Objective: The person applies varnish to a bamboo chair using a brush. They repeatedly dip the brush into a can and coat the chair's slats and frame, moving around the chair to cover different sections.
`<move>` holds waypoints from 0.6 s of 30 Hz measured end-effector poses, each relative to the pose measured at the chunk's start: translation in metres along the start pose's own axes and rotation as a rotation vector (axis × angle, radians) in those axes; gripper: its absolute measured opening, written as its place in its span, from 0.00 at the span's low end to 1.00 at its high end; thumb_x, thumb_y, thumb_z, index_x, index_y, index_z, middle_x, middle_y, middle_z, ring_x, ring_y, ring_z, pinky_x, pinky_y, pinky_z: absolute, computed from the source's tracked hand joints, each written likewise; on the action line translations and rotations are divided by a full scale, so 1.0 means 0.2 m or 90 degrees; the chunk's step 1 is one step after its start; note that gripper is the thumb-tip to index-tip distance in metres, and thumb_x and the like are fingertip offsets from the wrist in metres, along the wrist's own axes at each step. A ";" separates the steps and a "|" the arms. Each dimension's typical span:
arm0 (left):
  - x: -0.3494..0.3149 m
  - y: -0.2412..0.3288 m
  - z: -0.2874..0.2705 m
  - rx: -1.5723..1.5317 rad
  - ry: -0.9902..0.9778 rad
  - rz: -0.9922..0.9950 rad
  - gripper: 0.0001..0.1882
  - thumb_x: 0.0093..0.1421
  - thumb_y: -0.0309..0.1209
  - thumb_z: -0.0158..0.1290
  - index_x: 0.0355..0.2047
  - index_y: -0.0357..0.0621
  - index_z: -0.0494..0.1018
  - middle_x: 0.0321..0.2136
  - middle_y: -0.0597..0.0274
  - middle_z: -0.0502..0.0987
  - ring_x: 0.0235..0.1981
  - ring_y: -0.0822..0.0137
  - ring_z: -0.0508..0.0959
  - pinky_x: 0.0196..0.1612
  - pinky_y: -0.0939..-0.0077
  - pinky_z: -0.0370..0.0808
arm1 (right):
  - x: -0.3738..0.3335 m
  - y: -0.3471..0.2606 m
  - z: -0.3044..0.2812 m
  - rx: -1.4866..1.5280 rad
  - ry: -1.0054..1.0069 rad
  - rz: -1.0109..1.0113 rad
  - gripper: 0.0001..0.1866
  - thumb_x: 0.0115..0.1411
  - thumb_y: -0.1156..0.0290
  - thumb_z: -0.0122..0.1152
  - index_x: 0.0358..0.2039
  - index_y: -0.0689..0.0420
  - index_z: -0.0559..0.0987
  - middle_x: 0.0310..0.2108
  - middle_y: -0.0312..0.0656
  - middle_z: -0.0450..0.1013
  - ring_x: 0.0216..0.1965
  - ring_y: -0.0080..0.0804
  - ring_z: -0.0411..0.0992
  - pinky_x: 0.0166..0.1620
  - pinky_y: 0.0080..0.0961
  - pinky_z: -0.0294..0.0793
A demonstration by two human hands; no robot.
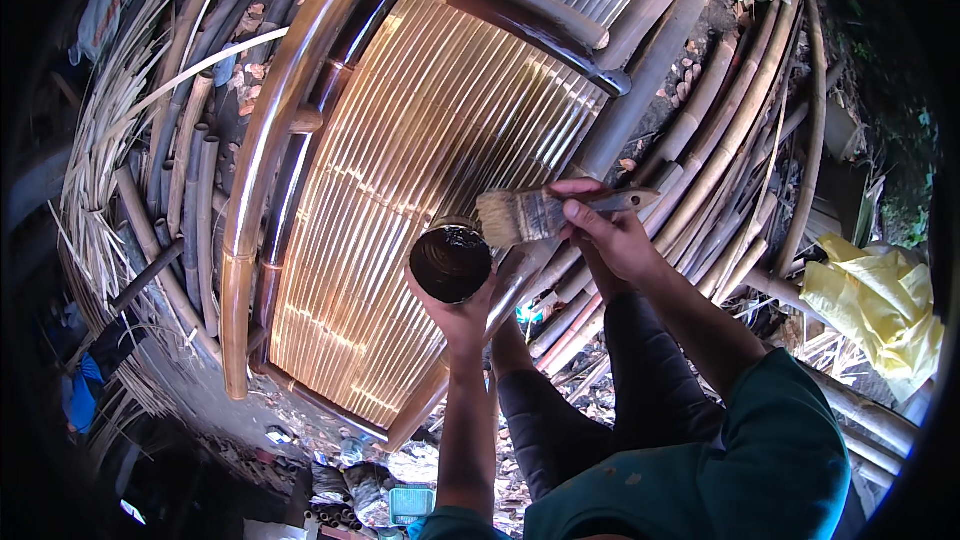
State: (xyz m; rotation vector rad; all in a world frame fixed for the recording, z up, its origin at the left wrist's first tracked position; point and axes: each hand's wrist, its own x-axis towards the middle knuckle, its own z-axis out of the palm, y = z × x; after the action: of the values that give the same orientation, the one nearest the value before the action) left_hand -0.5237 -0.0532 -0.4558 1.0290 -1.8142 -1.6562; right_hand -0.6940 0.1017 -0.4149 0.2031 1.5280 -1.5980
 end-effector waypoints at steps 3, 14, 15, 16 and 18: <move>-0.03 -0.07 -0.07 -0.003 0.097 -0.015 0.55 0.46 0.23 0.73 0.67 0.37 0.47 0.57 0.47 0.65 0.59 0.59 0.70 0.61 0.64 0.71 | 0.06 0.16 -0.07 -0.024 -0.002 -0.020 0.16 0.68 0.67 0.62 0.55 0.54 0.77 0.39 0.33 0.79 0.38 0.20 0.75 0.39 0.20 0.75; -0.08 -0.17 -0.39 0.091 0.256 0.003 0.42 0.53 0.22 0.68 0.64 0.27 0.57 0.59 0.39 0.68 0.56 0.53 0.74 0.62 0.59 0.72 | 0.63 0.03 -0.42 -0.673 -0.047 -0.205 0.17 0.65 0.57 0.63 0.51 0.51 0.82 0.41 0.42 0.83 0.39 0.32 0.83 0.43 0.26 0.83; -0.08 -0.15 -0.41 0.081 0.260 -0.010 0.42 0.53 0.22 0.69 0.63 0.26 0.58 0.58 0.40 0.69 0.56 0.53 0.74 0.61 0.59 0.72 | 0.73 -0.10 -0.55 -0.733 0.076 -0.270 0.16 0.66 0.60 0.62 0.51 0.51 0.81 0.43 0.41 0.83 0.37 0.29 0.82 0.38 0.24 0.84; -0.08 -0.14 -0.42 0.067 0.264 -0.018 0.42 0.53 0.23 0.69 0.63 0.26 0.58 0.58 0.40 0.69 0.56 0.53 0.74 0.61 0.59 0.72 | 0.73 -0.11 -0.59 -0.770 0.143 -0.303 0.15 0.66 0.61 0.62 0.51 0.51 0.82 0.42 0.40 0.83 0.37 0.29 0.83 0.38 0.25 0.85; -0.12 -0.16 -0.48 0.026 0.259 -0.071 0.55 0.49 0.27 0.73 0.68 0.30 0.47 0.62 0.39 0.64 0.60 0.52 0.69 0.64 0.58 0.66 | 0.76 -0.10 -0.60 -0.831 0.268 -0.376 0.13 0.66 0.64 0.62 0.49 0.51 0.82 0.39 0.39 0.84 0.35 0.28 0.83 0.36 0.26 0.85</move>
State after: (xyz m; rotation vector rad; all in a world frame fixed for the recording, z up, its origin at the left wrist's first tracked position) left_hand -0.4292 -0.0937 -0.4694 1.3914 -1.5491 -1.3497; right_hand -0.8508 0.1310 -0.5265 -0.7339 2.8119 -0.6298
